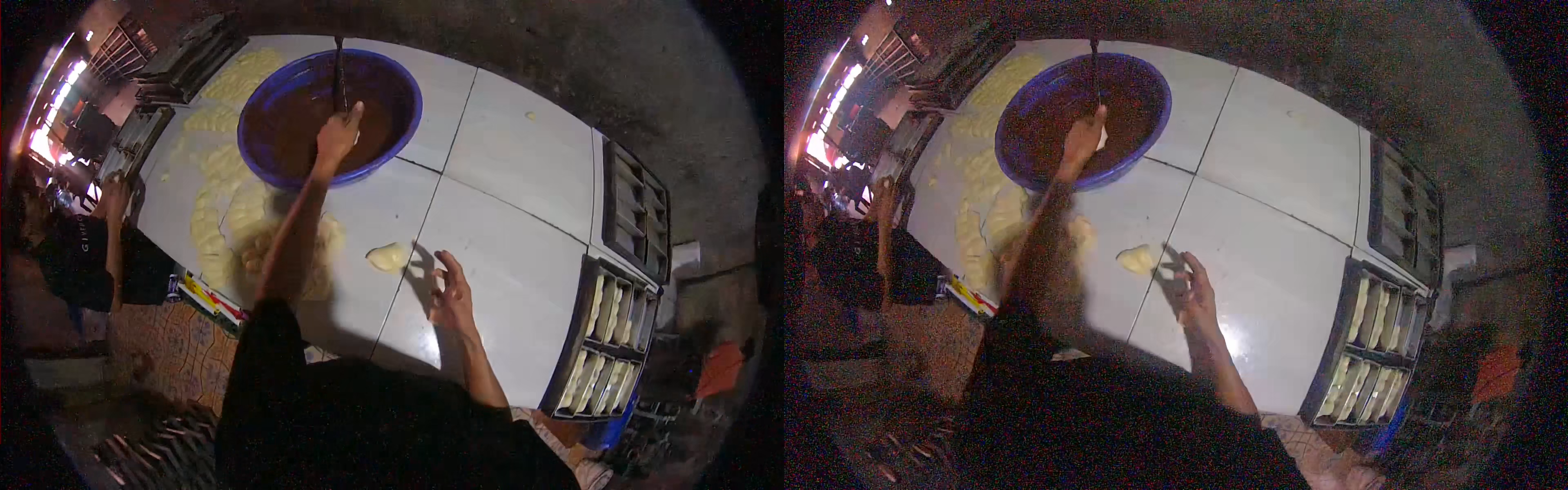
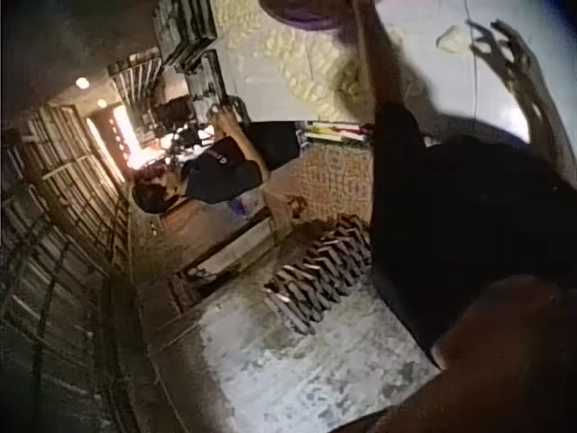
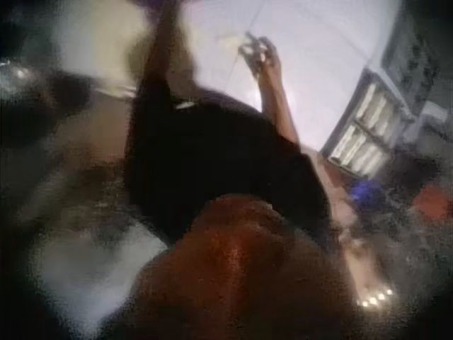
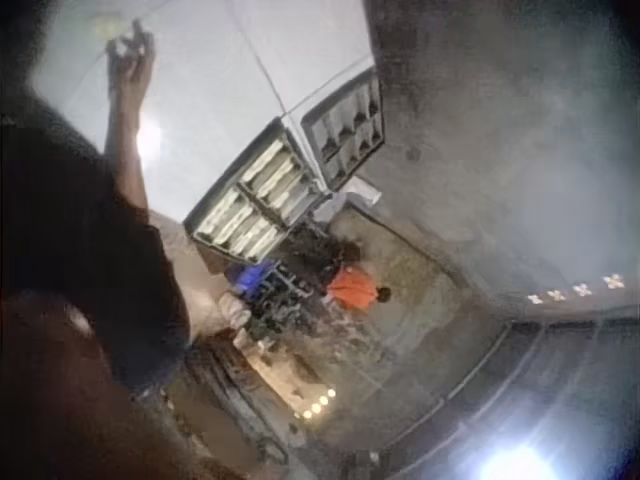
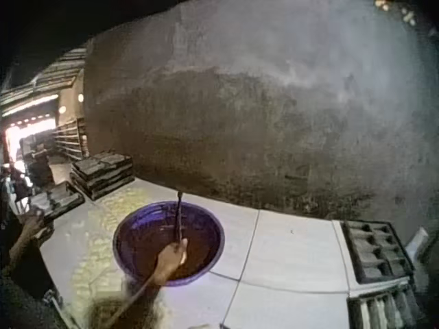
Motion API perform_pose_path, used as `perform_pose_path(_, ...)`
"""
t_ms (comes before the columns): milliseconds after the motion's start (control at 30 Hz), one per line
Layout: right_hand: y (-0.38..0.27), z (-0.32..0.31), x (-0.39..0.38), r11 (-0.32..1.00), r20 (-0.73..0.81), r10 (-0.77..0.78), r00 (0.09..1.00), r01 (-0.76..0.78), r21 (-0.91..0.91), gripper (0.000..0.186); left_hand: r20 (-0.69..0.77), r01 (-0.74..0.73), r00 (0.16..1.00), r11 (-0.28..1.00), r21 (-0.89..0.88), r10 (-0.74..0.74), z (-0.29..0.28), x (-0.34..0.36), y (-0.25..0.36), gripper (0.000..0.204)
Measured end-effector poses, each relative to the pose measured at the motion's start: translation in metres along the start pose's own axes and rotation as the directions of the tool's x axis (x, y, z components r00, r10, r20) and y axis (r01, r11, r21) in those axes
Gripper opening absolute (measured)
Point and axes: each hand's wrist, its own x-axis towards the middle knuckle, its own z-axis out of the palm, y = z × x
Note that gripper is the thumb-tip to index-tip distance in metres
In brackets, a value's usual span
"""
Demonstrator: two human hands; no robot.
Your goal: The person picks up pieces of dough, shapes them by hand, and places them into baking pans on a table.
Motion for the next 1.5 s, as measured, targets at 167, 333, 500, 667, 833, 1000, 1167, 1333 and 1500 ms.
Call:
perform_pose_path(167, 0.008, -0.022, 0.008, 0.997, -0.036, 0.042, 0.998, -0.044, -0.066, 0.074, 0.521, 0.035, 0.839, 0.971, 0.237, -0.158, 0.014, 0.029, -0.044, 0.104)
perform_pose_path(333, 0.014, -0.016, 0.013, 0.985, -0.023, 0.170, 0.985, -0.169, 0.038, 0.071, 0.686, 0.283, 0.659, 0.947, 0.154, -0.308, -0.012, -0.019, 0.013, 0.095)
perform_pose_path(500, 0.007, 0.008, 0.017, 0.992, -0.086, 0.006, 0.996, 0.005, 0.127, 0.063, 0.367, 0.225, 0.926, 0.913, -0.340, -0.092, -0.020, -0.118, 0.075, 0.097)
perform_pose_path(667, -0.003, 0.009, 0.009, 0.950, -0.121, 0.181, 0.976, -0.142, 0.278, 0.038, 0.684, 0.616, 0.725, 0.370, -0.695, 0.079, 0.009, -0.239, 0.116, 0.101)
perform_pose_path(833, -0.002, 0.007, -0.032, 0.885, -0.251, -0.234, 0.939, 0.100, -0.454, 0.034, 0.542, 0.539, 0.827, 0.478, -0.693, -0.148, 0.023, -0.306, 0.121, 0.059)
perform_pose_path(1000, -0.012, -0.005, -0.062, 0.462, 0.174, -0.493, 0.853, 0.426, -0.778, 0.037, 0.390, 0.163, 0.913, 0.764, -0.625, 0.124, 0.030, -0.334, 0.103, 0.048)
perform_pose_path(1167, -0.021, -0.011, -0.073, 0.825, -0.101, -0.443, 0.891, 0.361, -0.434, 0.013, 0.444, 0.196, 0.884, 0.749, -0.633, 0.144, 0.032, -0.353, 0.097, 0.024)
perform_pose_path(1333, -0.010, -0.011, -0.100, 0.690, 0.108, -0.362, 0.926, 0.344, -0.637, 0.019, 0.579, 0.501, 0.815, 0.531, -0.683, -0.024, 0.041, -0.374, 0.094, 0.032)
perform_pose_path(1500, 0.005, -0.016, -0.111, 0.848, -0.141, -0.166, 0.976, 0.069, -0.525, 0.029, 0.449, 0.048, 0.873, 0.884, -0.466, 0.189, 0.055, -0.385, 0.084, 0.025)
